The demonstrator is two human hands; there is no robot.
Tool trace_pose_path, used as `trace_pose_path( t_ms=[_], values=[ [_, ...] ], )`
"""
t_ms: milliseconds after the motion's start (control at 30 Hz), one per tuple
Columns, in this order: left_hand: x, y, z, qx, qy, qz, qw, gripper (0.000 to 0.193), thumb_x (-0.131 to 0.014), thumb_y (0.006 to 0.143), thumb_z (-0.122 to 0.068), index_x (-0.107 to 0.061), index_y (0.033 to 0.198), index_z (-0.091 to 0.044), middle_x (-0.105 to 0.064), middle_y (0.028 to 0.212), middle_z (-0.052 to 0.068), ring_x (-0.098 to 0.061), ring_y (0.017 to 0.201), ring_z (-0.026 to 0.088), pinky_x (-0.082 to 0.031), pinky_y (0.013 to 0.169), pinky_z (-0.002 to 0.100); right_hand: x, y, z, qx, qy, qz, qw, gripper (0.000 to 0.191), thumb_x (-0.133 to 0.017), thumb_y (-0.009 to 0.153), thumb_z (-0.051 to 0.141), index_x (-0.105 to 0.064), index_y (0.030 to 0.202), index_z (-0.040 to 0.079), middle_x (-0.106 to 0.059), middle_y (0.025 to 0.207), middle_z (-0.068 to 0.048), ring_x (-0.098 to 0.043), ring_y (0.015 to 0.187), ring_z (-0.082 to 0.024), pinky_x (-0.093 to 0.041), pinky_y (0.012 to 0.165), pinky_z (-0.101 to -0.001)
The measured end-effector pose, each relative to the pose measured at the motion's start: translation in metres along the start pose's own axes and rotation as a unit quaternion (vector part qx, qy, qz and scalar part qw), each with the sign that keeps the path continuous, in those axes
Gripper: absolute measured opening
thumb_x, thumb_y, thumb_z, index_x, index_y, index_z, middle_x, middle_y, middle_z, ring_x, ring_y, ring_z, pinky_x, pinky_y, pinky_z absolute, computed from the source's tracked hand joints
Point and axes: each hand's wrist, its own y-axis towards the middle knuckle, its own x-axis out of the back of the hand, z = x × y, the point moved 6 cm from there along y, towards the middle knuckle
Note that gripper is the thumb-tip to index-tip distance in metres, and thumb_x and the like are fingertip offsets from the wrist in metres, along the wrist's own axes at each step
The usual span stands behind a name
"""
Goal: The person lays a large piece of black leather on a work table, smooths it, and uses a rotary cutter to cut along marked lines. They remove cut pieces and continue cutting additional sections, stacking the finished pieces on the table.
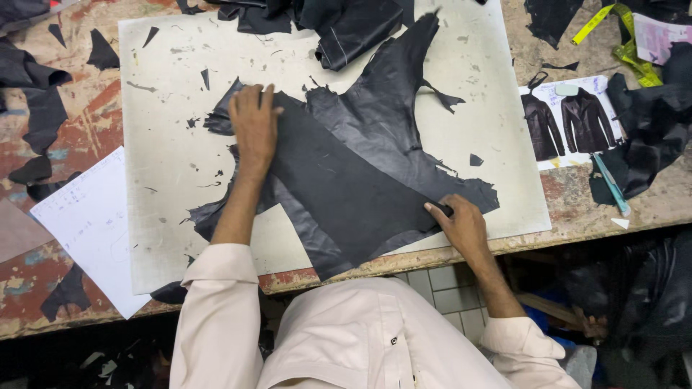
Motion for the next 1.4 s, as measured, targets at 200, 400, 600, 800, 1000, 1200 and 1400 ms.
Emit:
trace_pose_path(
  t_ms=[200, 400, 600, 800, 1000, 1200, 1400],
  values=[
    [-0.008, -0.087, -0.091, 0.041, -0.097, 0.192, 0.976, 0.066, -0.072, 0.098, -0.043, -0.053, 0.146, -0.002, -0.047, 0.154, 0.02, -0.041, 0.146, 0.035, -0.032, 0.12, 0.053, -0.006, -0.01, -0.025, 0.053, 0.057, -0.03, 0.996, 0.038, -0.083, 0.085, 0.032, -0.071, 0.11, 0.005, -0.065, 0.073, -0.008, -0.056, 0.051, -0.018, -0.046, 0.051, -0.0343],
    [0.004, -0.108, -0.089, 0.083, -0.073, 0.217, 0.97, 0.099, -0.064, 0.088, -0.068, -0.04, 0.156, -0.001, -0.032, 0.164, 0.022, -0.025, 0.153, 0.036, -0.015, 0.124, 0.058, -0.019, -0.015, -0.064, 0.026, 0.252, -0.052, 0.966, 0.035, -0.081, 0.086, 0.006, -0.07, 0.119, 0.005, -0.06, 0.073, 0.003, -0.04, 0.055, -0.001, -0.032, 0.048, -0.018],
    [0.002, -0.104, -0.091, 0.089, -0.089, 0.216, 0.968, 0.105, -0.062, 0.086, -0.074, -0.035, 0.158, -0.001, -0.025, 0.166, 0.024, -0.02, 0.156, 0.036, -0.01, 0.124, 0.06, -0.016, -0.011, -0.075, 0.014, 0.362, -0.112, 0.926, 0.032, -0.074, 0.094, -0.002, -0.064, 0.124, -0.001, -0.06, 0.082, 0.0, -0.051, 0.064, 0.002, -0.037, 0.053, -0.0144],
    [-0.002, -0.103, -0.105, 0.105, -0.073, 0.216, 0.968, 0.109, -0.064, 0.083, -0.075, -0.033, 0.156, 0.001, -0.021, 0.163, 0.029, -0.017, 0.153, 0.039, -0.008, 0.121, 0.064, -0.006, -0.017, -0.068, -0.029, 0.381, -0.173, 0.908, 0.033, -0.067, 0.097, -0.004, -0.055, 0.129, -0.004, -0.061, 0.106, -0.006, -0.06, 0.064, -0.004, -0.046, 0.05, -0.0173],
    [-0.001, -0.098, -0.127, 0.005, -0.155, 0.265, 0.952, 0.098, -0.064, 0.087, -0.066, -0.036, 0.159, -0.006, -0.025, 0.169, 0.02, -0.021, 0.157, 0.034, -0.012, 0.127, 0.059, 0.022, -0.027, -0.034, 0.026, 0.197, -0.28, 0.939, 0.024, -0.061, 0.102, -0.006, -0.058, 0.125, -0.003, -0.055, 0.124, -0.016, -0.065, 0.094, -0.018, -0.058, 0.072, -0.0279],
    [0.0, -0.094, -0.129, 0.032, -0.153, 0.254, 0.955, 0.091, -0.065, 0.089, -0.062, -0.037, 0.156, -0.008, -0.025, 0.166, 0.021, -0.021, 0.154, 0.034, -0.011, 0.124, 0.061, -0.015, -0.053, 0.04, 0.031, 0.086, -0.137, 0.986, 0.028, -0.061, 0.104, 0.01, -0.063, 0.132, 0.006, -0.063, 0.134, -0.015, -0.065, 0.122, -0.03, -0.055, 0.104, -0.044],
    [0.027, -0.126, -0.162, 0.175, -0.136, 0.252, 0.942, 0.086, -0.062, 0.097, -0.043, -0.026, 0.155, 0.009, -0.011, 0.161, 0.038, -0.01, 0.153, 0.051, -0.003, 0.117, 0.068, -0.084, -0.012, 0.119, 0.109, -0.023, 0.032, 0.993, 0.084, -0.055, 0.101, 0.045, -0.024, 0.155, -0.011, -0.018, 0.161, -0.037, -0.016, 0.152, -0.048, -0.009, 0.122, -0.0602]
  ],
)
